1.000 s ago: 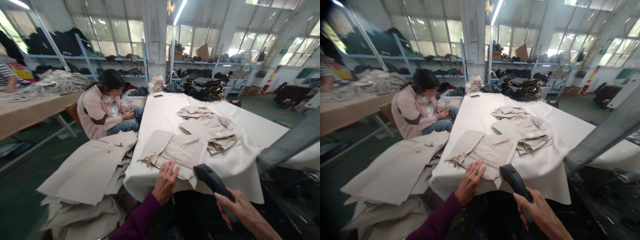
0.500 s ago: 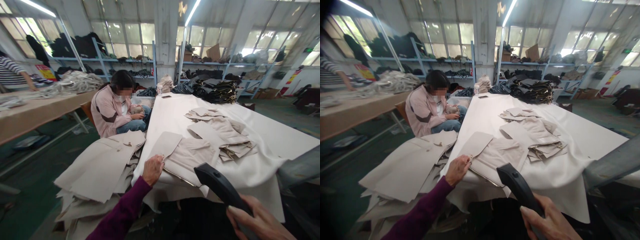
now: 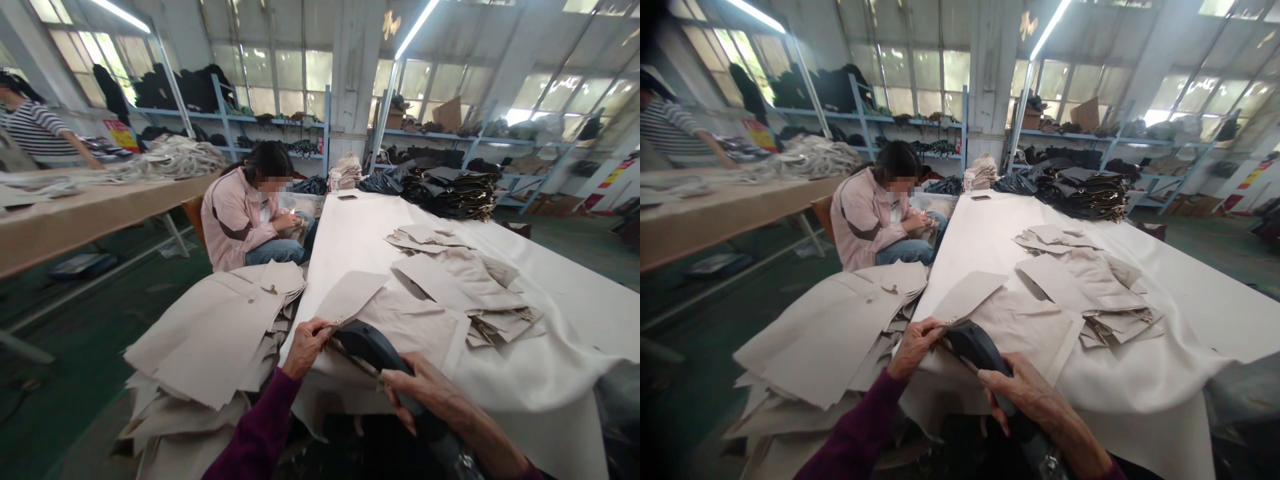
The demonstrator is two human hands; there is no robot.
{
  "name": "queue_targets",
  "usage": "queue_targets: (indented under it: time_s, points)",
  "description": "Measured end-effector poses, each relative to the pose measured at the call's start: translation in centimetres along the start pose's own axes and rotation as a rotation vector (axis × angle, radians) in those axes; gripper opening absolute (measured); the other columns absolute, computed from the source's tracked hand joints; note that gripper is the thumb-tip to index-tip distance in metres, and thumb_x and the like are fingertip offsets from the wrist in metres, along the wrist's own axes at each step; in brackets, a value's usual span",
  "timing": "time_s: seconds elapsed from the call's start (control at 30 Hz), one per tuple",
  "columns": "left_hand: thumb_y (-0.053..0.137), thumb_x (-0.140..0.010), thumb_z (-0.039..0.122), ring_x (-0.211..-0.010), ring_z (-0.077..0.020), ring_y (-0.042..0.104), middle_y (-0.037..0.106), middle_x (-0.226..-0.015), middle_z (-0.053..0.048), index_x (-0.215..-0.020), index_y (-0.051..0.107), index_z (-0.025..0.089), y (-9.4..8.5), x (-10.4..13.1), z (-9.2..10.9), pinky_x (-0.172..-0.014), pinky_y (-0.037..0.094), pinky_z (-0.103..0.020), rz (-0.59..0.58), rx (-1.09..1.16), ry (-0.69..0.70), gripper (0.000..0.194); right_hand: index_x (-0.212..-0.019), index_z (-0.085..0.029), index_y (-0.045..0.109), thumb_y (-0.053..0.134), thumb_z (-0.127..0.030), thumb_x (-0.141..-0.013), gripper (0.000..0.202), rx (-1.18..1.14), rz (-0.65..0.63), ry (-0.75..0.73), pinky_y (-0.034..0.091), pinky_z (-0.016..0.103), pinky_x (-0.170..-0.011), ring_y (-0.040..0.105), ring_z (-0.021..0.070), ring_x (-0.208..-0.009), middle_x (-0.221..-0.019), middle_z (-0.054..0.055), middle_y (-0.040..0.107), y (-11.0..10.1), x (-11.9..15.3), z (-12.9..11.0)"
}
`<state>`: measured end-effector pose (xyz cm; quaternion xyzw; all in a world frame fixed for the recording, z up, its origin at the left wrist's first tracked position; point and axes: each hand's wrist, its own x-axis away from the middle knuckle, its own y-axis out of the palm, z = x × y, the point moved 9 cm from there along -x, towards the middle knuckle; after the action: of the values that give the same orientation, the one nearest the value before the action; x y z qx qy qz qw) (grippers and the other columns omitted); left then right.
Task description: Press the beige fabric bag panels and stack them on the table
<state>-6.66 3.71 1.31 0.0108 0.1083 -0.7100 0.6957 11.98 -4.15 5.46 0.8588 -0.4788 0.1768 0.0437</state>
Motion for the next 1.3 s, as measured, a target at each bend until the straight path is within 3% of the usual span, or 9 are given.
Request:
queue_targets:
  time_s: [0.13,0.3,0.47,0.63,0.7,0.83,0.97,1.1,1.3]
  points:
    - [0.059,-0.078,0.037,-0.052,-0.0087,0.041,0.056,-0.062,0.002,-0.08,0.071,0.013,-0.4,-0.1,-0.9,-0.049,0.03,-0.021,0.003,0.138,-0.069,0.027,-0.072,-0.016,0.054,0.056,-0.045,-0.083,0.032,-0.023,-0.027,-0.035,0.039,0.018,-0.035,0.046,0.0073,-0.036,-0.05,-0.005,0.052,0.4,-2.0,-0.2]
    - [0.062,-0.076,0.035,-0.052,-0.0087,0.04,0.053,-0.055,0.003,-0.075,0.07,0.012,-0.4,-0.5,-1.0,-0.05,0.03,-0.021,0.016,0.191,-0.083,0.024,-0.07,-0.016,0.054,0.055,-0.047,-0.084,0.034,-0.048,0.045,-0.048,0.039,0.018,-0.034,0.045,0.0079,-0.034,-0.044,-0.005,0.05,0.0,-3.5,0.1]
    - [0.061,-0.076,0.032,-0.051,-0.0086,0.04,0.053,-0.054,0.003,-0.075,0.07,0.012,-0.4,-0.7,-1.3,-0.05,0.03,-0.021,0.035,0.202,-0.101,0.022,-0.069,-0.016,0.054,0.053,-0.044,-0.085,0.032,0.031,0.033,-0.032,0.038,0.018,-0.035,0.045,0.0076,-0.034,-0.044,-0.005,0.051,0.4,-2.6,-0.1]
    - [0.058,-0.077,0.028,-0.063,-0.0116,0.049,0.06,-0.064,0.0,-0.077,0.071,0.013,-0.2,-0.7,-1.0,-0.059,0.037,-0.021,-0.002,0.193,-0.065,0.02,-0.069,-0.017,0.054,0.055,-0.038,-0.084,0.025,0.069,-0.017,-0.011,0.037,0.016,-0.034,0.045,0.0071,-0.033,-0.043,-0.005,0.052,1.7,-2.0,-0.2]
    - [0.058,-0.077,0.03,-0.057,-0.0102,0.046,0.057,-0.059,0.001,-0.075,0.07,0.013,-0.2,-0.7,-1.1,-0.055,0.034,-0.021,-0.004,0.166,-0.071,0.021,-0.068,-0.017,0.054,0.054,-0.041,-0.084,0.029,0.06,0.031,-0.013,0.036,0.017,-0.033,0.046,0.0076,-0.033,-0.042,-0.005,0.052,1.1,-2.5,-0.1]
    - [0.06,-0.077,0.034,-0.048,-0.0078,0.038,0.049,-0.05,0.004,-0.069,0.066,0.012,-0.2,-0.8,-1.3,-0.048,0.028,-0.021,0.025,0.137,-0.096,0.024,-0.067,-0.017,0.052,0.054,-0.051,-0.082,0.037,0.02,0.229,0.0,0.039,0.019,-0.033,0.048,0.0098,-0.033,-0.042,-0.005,0.053,-2.6,-2.9,0.3]
    - [0.059,-0.077,0.035,-0.047,-0.0077,0.037,0.048,-0.049,0.004,-0.067,0.064,0.013,-0.1,-0.8,-1.5,-0.048,0.028,-0.021,0.044,0.132,-0.098,0.025,-0.067,-0.017,0.054,0.054,-0.053,-0.082,0.039,0.016,0.23,0.009,0.039,0.018,-0.034,0.049,0.0096,-0.034,-0.042,-0.004,0.053,-4.1,-1.2,0.5]
    - [0.06,-0.077,0.037,-0.048,-0.0079,0.037,0.047,-0.051,0.004,-0.069,0.065,0.013,0.0,-0.7,-1.4,-0.049,0.028,-0.021,0.039,0.112,-0.087,0.026,-0.068,-0.017,0.053,0.055,-0.049,-0.082,0.036,0.019,0.148,-0.007,0.039,0.018,-0.034,0.046,0.008,-0.034,-0.043,-0.005,0.051,-2.6,-0.2,0.2]
    - [0.058,-0.078,0.039,-0.049,-0.0091,0.039,0.047,-0.052,0.004,-0.074,0.067,0.013,0.8,-0.3,-0.7,-0.048,0.03,-0.022,-0.046,-0.009,-0.055,0.028,-0.07,-0.017,0.054,0.054,-0.043,-0.082,0.029,0.014,0.131,0.001,0.039,0.018,-0.033,0.046,0.0081,-0.034,-0.045,-0.005,0.053,-0.4,-2.0,0.3]
